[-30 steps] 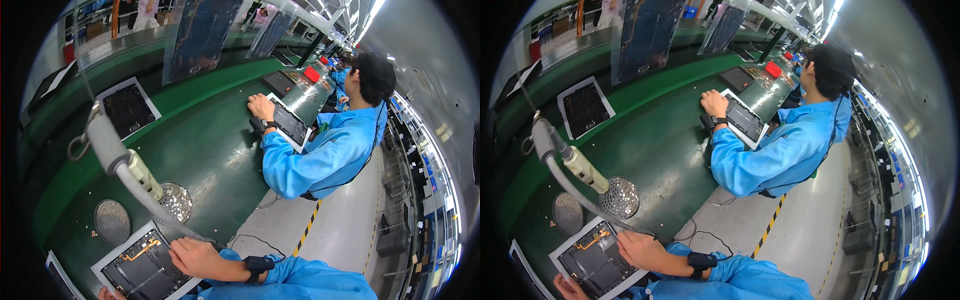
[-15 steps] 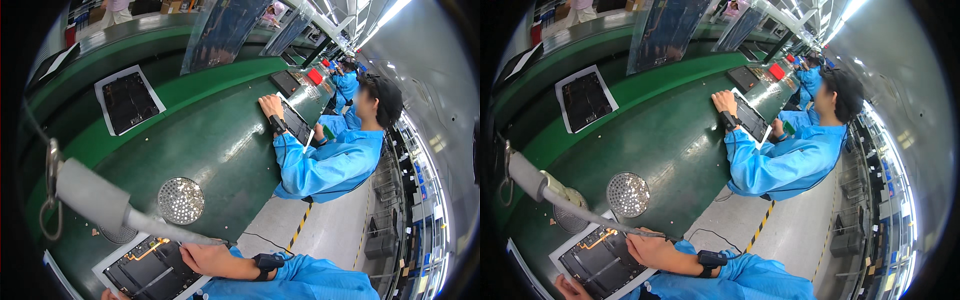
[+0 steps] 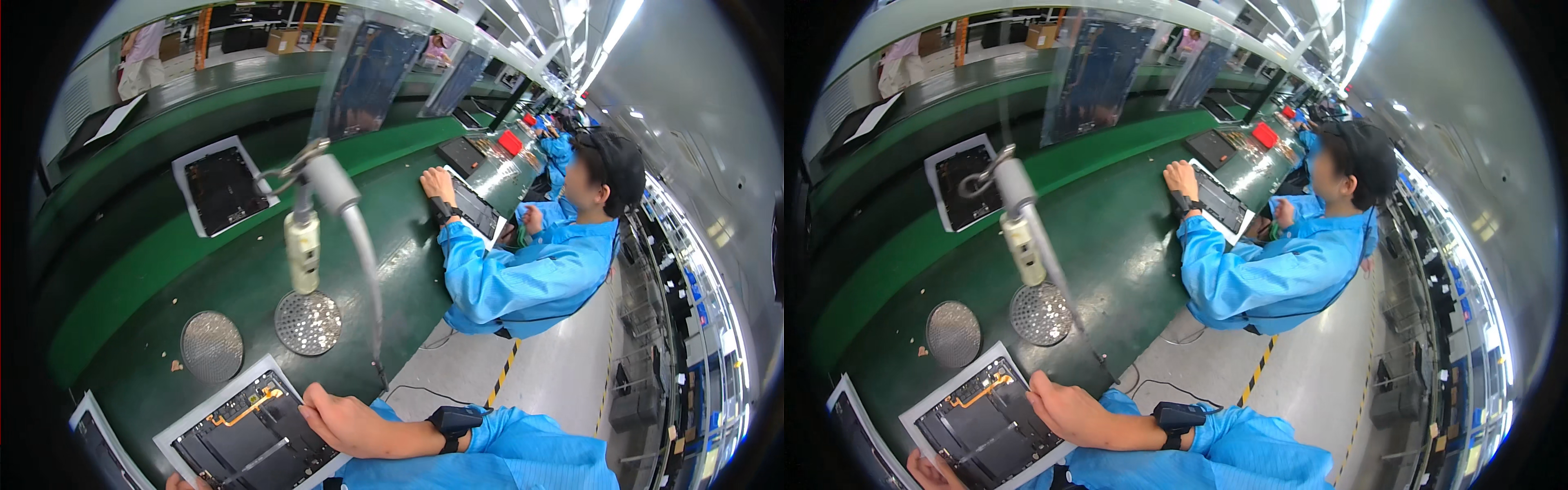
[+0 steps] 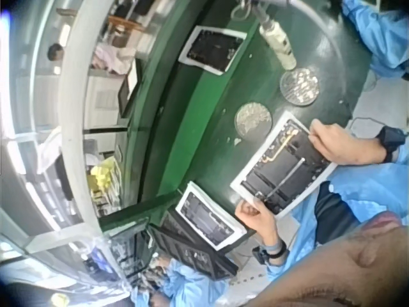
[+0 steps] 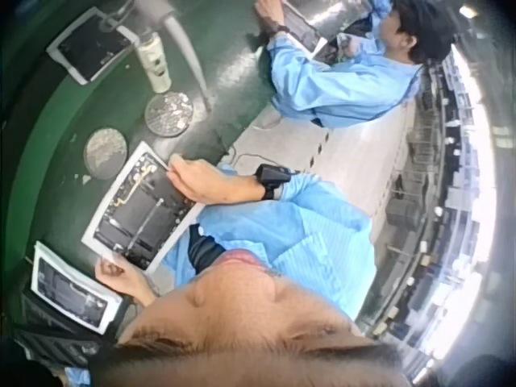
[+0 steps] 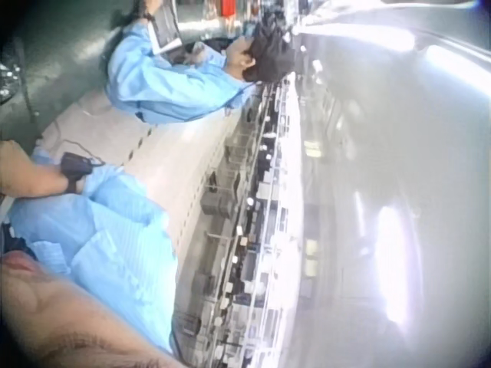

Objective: The person fastens screws into tablet components using an electric screwdriver, places the tablets onto an upper conveyor belt, and retrieves new tablet assemblies to screw.

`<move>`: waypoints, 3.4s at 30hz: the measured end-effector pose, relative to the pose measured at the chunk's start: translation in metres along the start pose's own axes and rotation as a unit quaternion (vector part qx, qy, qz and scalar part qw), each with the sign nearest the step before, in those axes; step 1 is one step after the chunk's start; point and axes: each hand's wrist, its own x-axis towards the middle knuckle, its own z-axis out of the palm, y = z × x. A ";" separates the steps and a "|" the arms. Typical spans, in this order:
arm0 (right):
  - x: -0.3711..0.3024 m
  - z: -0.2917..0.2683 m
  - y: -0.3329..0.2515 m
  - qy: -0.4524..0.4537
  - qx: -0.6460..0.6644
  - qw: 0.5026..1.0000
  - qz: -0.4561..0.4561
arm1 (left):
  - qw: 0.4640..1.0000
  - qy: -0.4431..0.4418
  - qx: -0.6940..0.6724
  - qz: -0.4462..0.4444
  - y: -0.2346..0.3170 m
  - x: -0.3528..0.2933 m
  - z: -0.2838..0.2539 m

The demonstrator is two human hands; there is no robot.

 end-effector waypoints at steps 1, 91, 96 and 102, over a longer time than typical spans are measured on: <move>-0.002 0.005 -0.005 -0.027 0.014 0.999 -0.010 | 0.999 0.002 -0.029 -0.017 -0.034 -0.005 -0.022; -0.032 -0.011 -0.058 -0.490 0.115 0.863 0.045 | 0.895 -0.116 -0.363 -0.232 0.072 -0.043 -0.039; -0.023 -0.043 -0.046 -0.283 -0.005 0.959 -0.031 | 0.889 -0.200 -0.338 -0.236 0.074 -0.038 -0.010; 0.003 -0.020 0.003 -0.029 -0.266 0.962 -0.058 | 0.902 -0.209 -0.296 -0.236 0.068 -0.022 0.019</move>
